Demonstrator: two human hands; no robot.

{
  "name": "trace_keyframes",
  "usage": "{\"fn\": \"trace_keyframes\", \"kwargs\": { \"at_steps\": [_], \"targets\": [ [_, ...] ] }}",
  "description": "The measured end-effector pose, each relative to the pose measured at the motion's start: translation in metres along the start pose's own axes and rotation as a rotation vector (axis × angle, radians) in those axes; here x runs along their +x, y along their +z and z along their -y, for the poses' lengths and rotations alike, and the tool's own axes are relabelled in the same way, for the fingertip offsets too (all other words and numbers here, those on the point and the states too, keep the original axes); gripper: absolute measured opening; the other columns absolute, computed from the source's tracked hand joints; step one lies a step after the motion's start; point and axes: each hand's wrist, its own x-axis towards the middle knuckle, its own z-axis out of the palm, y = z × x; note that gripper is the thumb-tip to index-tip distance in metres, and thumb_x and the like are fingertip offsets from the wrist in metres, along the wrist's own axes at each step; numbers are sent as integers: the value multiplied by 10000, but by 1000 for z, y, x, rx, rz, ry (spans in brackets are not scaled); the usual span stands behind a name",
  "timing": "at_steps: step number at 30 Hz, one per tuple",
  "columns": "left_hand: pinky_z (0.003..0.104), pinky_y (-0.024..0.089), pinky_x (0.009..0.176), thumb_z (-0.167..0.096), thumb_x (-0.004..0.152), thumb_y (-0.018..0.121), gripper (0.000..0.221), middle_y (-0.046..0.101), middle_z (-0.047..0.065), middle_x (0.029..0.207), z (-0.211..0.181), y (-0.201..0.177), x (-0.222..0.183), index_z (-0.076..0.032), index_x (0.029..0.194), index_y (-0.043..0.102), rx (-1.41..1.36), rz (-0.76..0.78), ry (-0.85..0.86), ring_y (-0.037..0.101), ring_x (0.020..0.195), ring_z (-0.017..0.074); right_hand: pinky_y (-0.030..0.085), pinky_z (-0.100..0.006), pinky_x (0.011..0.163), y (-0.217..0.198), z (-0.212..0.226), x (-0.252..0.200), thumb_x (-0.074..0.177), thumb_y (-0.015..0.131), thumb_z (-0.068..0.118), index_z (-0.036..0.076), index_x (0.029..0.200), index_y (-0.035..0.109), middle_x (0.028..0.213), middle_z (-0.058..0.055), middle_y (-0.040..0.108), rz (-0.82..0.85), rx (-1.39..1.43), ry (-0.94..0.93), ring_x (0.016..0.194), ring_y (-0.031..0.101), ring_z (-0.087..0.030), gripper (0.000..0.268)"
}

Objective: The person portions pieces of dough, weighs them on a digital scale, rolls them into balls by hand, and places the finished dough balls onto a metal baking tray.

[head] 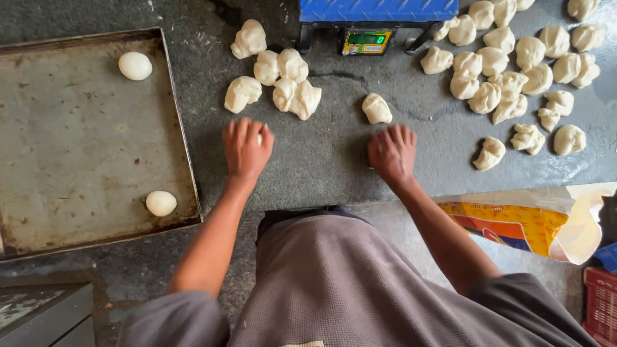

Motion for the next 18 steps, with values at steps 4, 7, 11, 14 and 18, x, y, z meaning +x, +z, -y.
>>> {"fn": "trace_keyframes", "kwargs": {
  "at_steps": [4,7,11,14,18],
  "targets": [
    [487,455,785,-137,864,690,89,599,104,915,-16,4,-15,-91,858,614,-69,-117,-70,585,875,332,418,-478,654,2,16,-4,850,683,37,35,831,601,858,-166,580,-129,162,29,737,540,-349,85],
    [473,467,813,-140,898,708,121,591,87,917,-21,27,-16,-95,850,606,-89,-11,103,589,901,308,479,-464,704,16,16,-12,854,716,74,43,826,587,842,-134,563,-47,273,-187,784,579,-333,135],
    [474,462,828,-151,932,737,162,604,102,938,-9,34,-20,-89,850,611,-31,-8,-14,582,906,320,454,-468,669,29,0,-9,810,737,26,51,776,622,801,-118,585,35,225,-109,739,566,-315,122],
    [470,460,792,-149,854,708,109,607,109,908,-21,26,-23,-79,833,627,-109,-74,-146,578,873,334,491,-461,737,22,5,-8,810,764,67,33,792,611,820,-141,566,-19,115,-127,799,583,-331,158],
    [496,471,838,-215,872,747,163,604,100,890,-52,15,-17,-98,848,636,-214,75,-133,600,902,344,517,-471,808,2,34,-20,829,784,145,18,900,641,897,-164,594,71,368,19,880,603,-366,204]
  ]
}}
